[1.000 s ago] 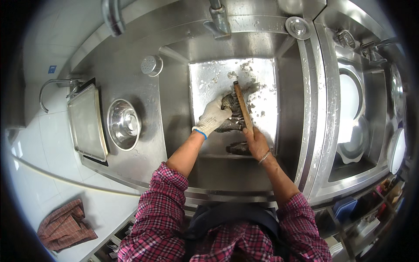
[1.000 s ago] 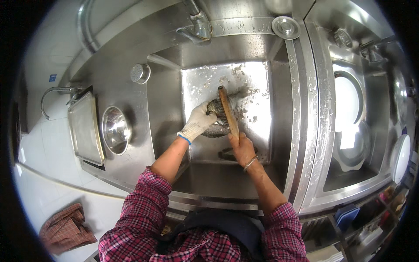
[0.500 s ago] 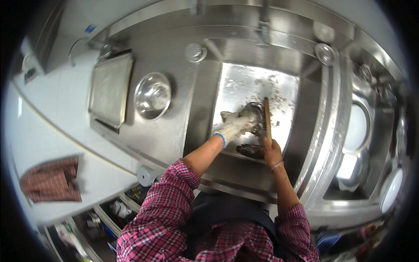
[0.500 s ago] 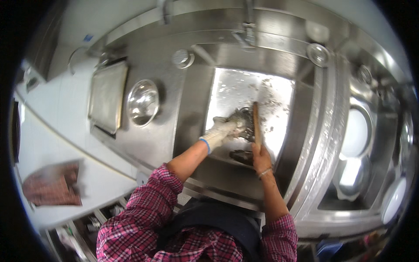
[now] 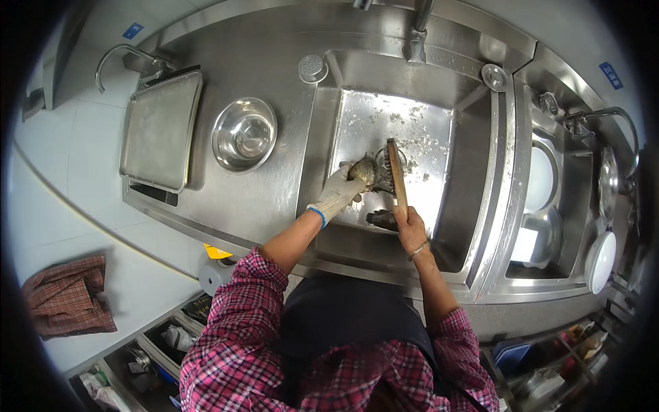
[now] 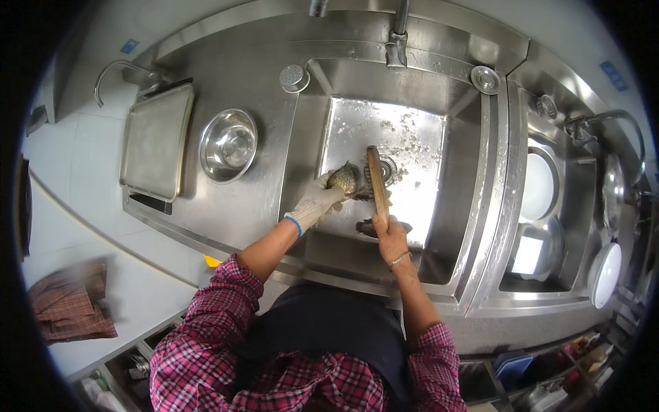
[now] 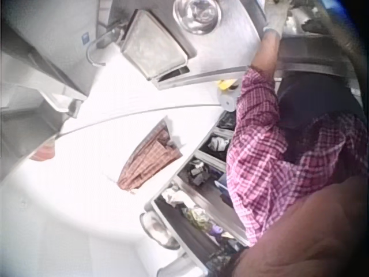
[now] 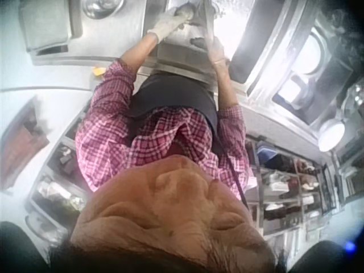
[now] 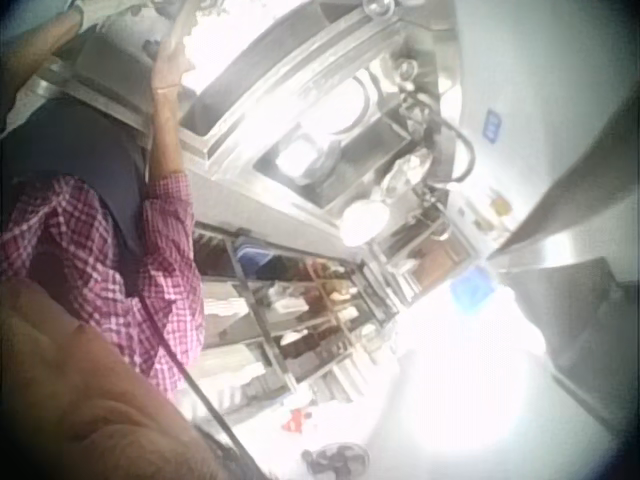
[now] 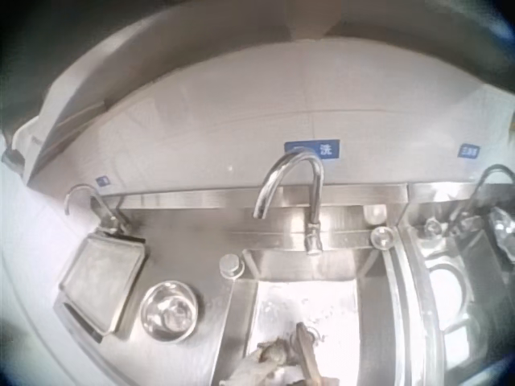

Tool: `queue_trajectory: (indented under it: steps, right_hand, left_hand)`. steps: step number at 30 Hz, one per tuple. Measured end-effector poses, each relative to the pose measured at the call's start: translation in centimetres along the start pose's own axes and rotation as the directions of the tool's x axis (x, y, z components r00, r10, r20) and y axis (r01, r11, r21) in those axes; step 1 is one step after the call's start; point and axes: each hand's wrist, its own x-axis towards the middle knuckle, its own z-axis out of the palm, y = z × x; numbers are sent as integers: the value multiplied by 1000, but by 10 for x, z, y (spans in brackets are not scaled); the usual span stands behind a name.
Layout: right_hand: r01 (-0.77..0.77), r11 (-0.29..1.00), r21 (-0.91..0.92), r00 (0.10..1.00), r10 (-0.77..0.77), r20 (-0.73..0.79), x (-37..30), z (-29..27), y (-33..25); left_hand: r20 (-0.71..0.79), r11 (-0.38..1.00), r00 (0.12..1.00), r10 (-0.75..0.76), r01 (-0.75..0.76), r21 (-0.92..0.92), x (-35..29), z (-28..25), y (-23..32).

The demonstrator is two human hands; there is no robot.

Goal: The person puts on gloves and scrubs whole fish in a stainless steel sink using a wooden brush. The fish are held and scrubbed one at a time under running water.

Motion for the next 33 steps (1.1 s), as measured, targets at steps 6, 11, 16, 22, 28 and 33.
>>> queue_trajectory:
  steps: [6,11,16,22,28,33]
  right_hand:
    - [33,999,-1,999,-33,-35,-25,14,-32]
    - [-114,993,-39,993,115,27,-37,6,-34]
    - [-314,948,48,949,315,-28,1,16,47]
    - [-282,958,-49,919,255,-301,84,-12,74]
    - [-51,997,-62,917,22,-399,172,-3,91]
    - [-53,997,-60,991,45,-125,213,1,95]
  left_hand:
    - [-12,939,984,178,-166,300,-21,-10,18]
    - [64,980,996,62,-73,186,-18,-13,2]
    - [256,981,966,26,25,-192,45,17,-35]
    - [106,997,991,82,-82,-2,146,76,-9]
    - [21,991,991,134,-134,-9,274,105,-38]
    - [51,928,931,362,-365,75,292,100,-44]
